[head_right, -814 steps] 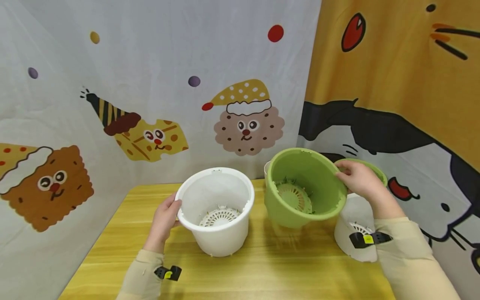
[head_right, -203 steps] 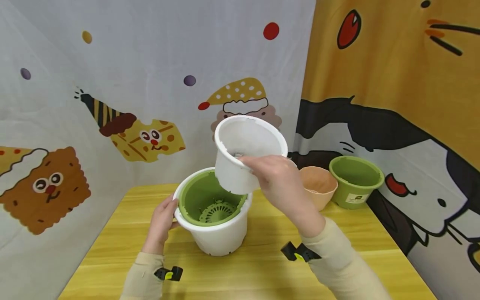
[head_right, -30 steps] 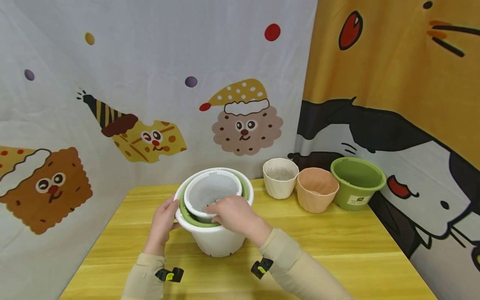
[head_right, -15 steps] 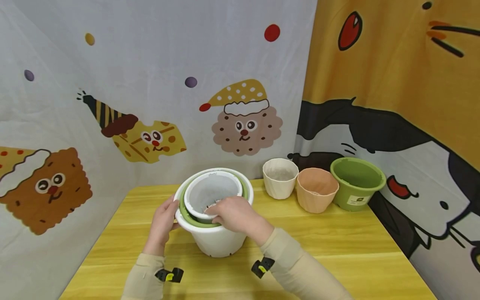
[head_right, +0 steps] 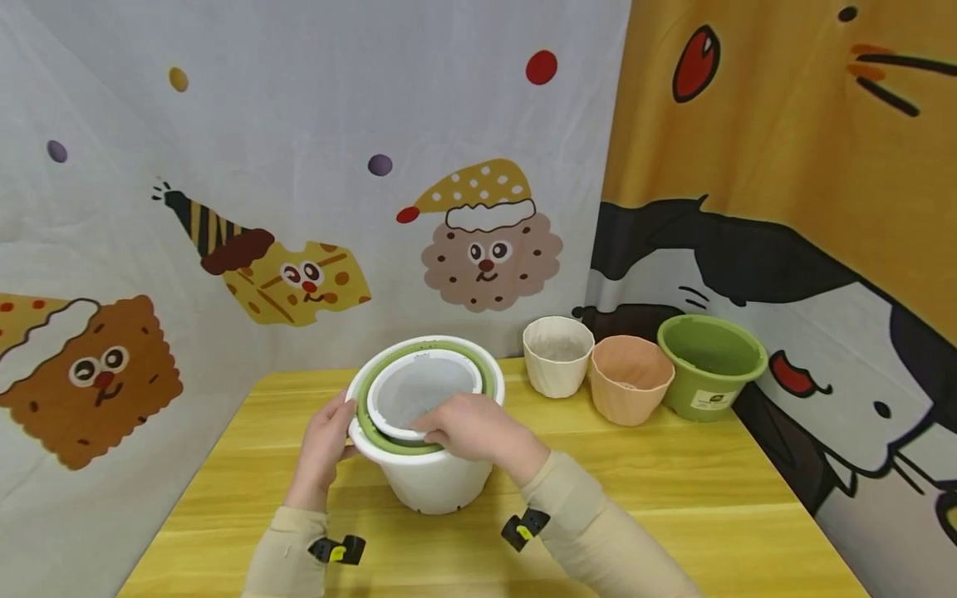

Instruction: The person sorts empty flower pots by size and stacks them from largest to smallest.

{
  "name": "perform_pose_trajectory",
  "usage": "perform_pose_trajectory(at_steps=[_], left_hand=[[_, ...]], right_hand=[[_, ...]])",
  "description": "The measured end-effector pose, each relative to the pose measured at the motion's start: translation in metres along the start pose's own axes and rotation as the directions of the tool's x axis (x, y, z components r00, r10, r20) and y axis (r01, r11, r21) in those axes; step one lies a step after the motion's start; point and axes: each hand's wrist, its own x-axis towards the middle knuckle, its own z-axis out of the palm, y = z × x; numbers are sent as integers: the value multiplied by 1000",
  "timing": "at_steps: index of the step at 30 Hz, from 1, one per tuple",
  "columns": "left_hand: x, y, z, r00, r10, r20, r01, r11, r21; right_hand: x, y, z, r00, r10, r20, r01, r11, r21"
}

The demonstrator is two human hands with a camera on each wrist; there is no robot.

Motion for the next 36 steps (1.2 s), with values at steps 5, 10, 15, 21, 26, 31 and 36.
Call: perform_pose_trajectory(at_steps=[5,10,15,21,26,31,36], left_hand=[[0,0,0,1000,-3,4,3,1000,9],[3,-2,0,1000,-12,-6,12,1000,17],[3,-2,0,1000,-9,-5,9,1000,12],[2,-2,0,1000,-11,-7,11,1000,21],[1,-3,0,1000,-6,-5,7,1000,16],[1,-2,0,1000,-11,-6,11,1000,12],[2,-3,0,1000,-15,-5,15,1000,9]], right_hand=[[-1,0,1,1000,3,3,-3,1000,7],[-1,1,1,1000,2,5,-2,1000,19],[-2,1,0,1000,4,8,-5,1000,20],[-2,1,0,1000,-3,1,3,1000,20],[-3,4,3,1000,-10,-15,11,1000,29],[-6,6,0,998,-32,-54,34,999,29],[-11,6,-6,992,-70,-103,74,997,34]])
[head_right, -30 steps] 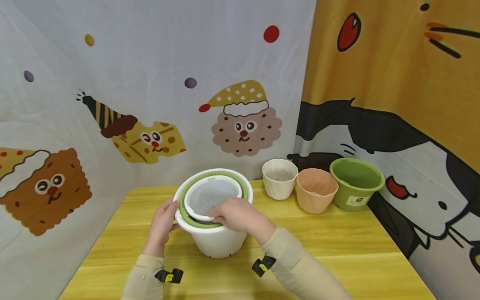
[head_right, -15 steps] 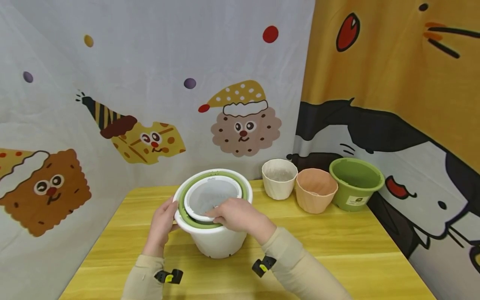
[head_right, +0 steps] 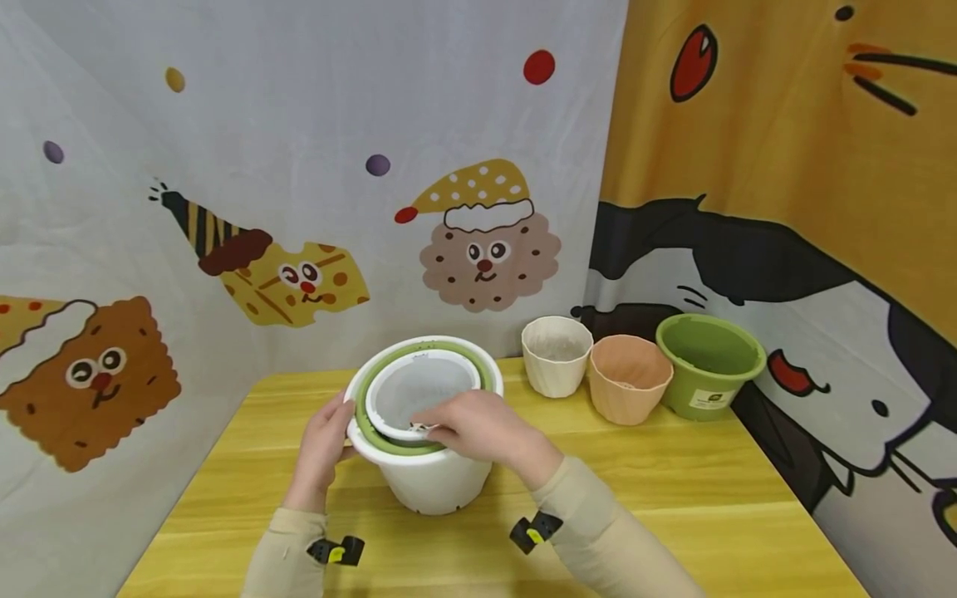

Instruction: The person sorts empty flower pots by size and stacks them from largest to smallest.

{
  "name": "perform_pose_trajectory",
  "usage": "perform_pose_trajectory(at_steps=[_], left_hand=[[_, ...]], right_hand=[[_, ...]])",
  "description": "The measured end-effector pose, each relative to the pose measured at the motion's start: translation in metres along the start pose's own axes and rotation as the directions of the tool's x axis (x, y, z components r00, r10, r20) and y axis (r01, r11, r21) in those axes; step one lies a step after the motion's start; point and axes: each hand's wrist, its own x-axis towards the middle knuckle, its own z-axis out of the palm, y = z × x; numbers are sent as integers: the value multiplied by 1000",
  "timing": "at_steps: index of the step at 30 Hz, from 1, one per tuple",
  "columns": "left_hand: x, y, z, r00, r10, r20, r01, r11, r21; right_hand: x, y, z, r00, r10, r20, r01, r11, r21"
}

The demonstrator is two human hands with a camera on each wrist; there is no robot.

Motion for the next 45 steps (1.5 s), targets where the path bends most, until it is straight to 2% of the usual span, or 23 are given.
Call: perform_pose_trajectory(at_steps=[7,15,28,35,45], left_hand=[[-1,1,0,1000,2,5,-2,1000,-15],[-1,3,0,1000,1,4,-1,1000,3],[-1,3,0,1000,8,10,-8,1000,-12],[-1,2,0,1000,6,9,-6,1000,-13],[-1,2,0,1000,2,6,-2,1000,-5]], right_hand=[[-9,4,-7,997,-14,-75,16,1000,23],[-20,8,-15,985,12,-170,-9,1000,21],[-38,13,-18,929,114,-351,-105,993,46],[-45,19,-16,898,132,-421,-124,991,47],[-60,25,-14,878,217,-426,-198,976,88]])
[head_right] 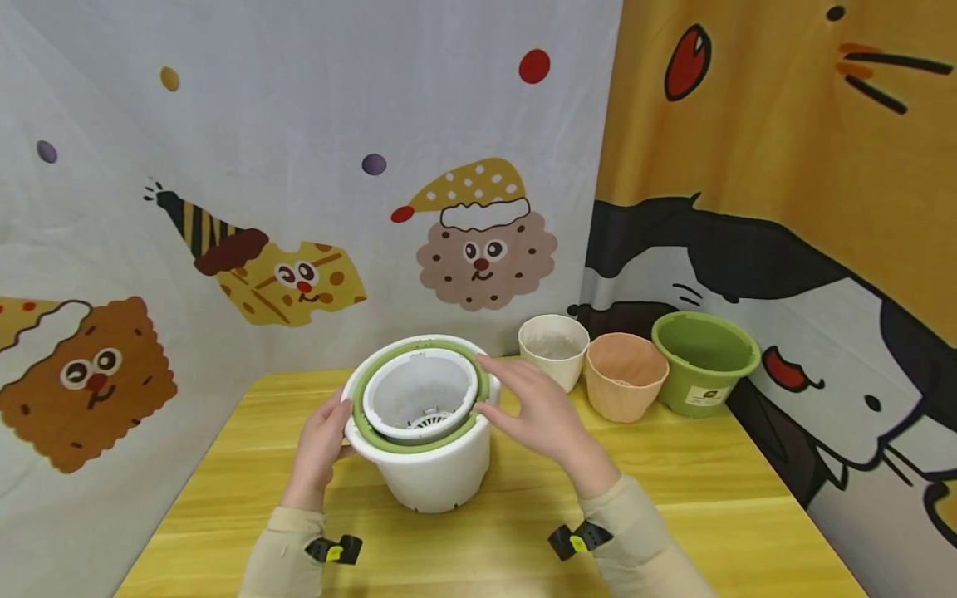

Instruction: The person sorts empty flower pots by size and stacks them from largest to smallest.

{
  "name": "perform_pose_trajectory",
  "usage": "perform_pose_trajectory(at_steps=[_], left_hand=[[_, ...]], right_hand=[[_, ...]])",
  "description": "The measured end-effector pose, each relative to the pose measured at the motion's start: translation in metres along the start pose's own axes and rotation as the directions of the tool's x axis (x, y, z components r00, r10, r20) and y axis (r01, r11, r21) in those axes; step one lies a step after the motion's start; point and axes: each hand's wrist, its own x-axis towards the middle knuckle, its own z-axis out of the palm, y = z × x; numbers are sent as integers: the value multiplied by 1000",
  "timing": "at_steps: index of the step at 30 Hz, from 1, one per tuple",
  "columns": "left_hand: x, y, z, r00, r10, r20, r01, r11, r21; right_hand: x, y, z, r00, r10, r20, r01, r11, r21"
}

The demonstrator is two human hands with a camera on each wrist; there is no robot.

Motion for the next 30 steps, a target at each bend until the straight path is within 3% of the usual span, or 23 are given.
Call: perform_pose_trajectory(at_steps=[15,24,30], left_hand=[[3,-1,0,1000,-6,-1,6,1000,17],[2,-2,0,1000,-7,2,7,1000,11],[2,-1,0,1000,-5,2,5,1000,14]], right_hand=[[-27,33,-5,991,134,-20,-133,991,8],[-44,50,-8,989,138,-57,-141,989,-48],[-55,59,-9,980,185,-72,-189,980,-62]])
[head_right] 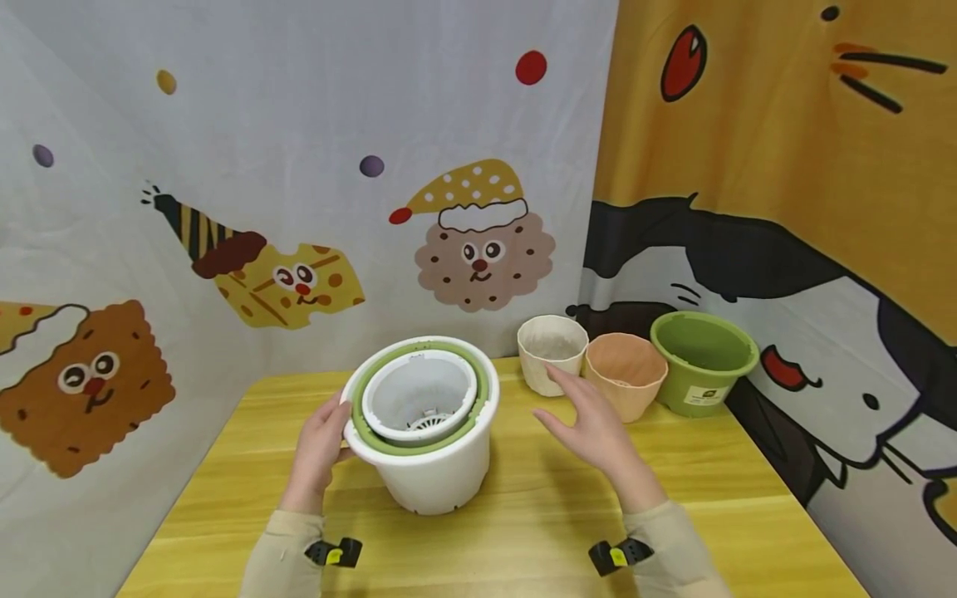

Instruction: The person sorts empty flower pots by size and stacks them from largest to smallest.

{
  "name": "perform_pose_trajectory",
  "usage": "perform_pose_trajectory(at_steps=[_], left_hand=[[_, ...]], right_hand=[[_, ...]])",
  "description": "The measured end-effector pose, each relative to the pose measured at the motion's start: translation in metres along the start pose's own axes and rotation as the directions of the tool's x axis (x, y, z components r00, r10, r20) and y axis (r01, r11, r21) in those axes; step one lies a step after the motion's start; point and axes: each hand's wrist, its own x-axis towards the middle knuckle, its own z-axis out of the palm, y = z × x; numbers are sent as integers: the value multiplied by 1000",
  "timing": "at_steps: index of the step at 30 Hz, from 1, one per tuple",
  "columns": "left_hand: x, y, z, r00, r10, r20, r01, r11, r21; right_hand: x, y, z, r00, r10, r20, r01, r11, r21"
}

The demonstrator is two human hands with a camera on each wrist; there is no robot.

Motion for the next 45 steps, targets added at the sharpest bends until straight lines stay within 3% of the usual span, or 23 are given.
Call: perform_pose_trajectory(at_steps=[16,23,31,45], left_hand=[[-1,0,0,1000,-3,-5,3,1000,-13],[0,-1,1,1000,3,-5,-4,1000,-21],[1,-1,1,1000,5,-6,-5,1000,-20],[1,-2,0,1000,-3,-8,3,1000,-18]], right_hand=[[-25,29,-19,984,173,-27,-172,984,41],[-33,44,-30,969,224,-99,-224,975,12],[-41,62,-48,921,350,-168,-348,936,44],[-37,85,-83,816,505,-280,-535,844,-37]])
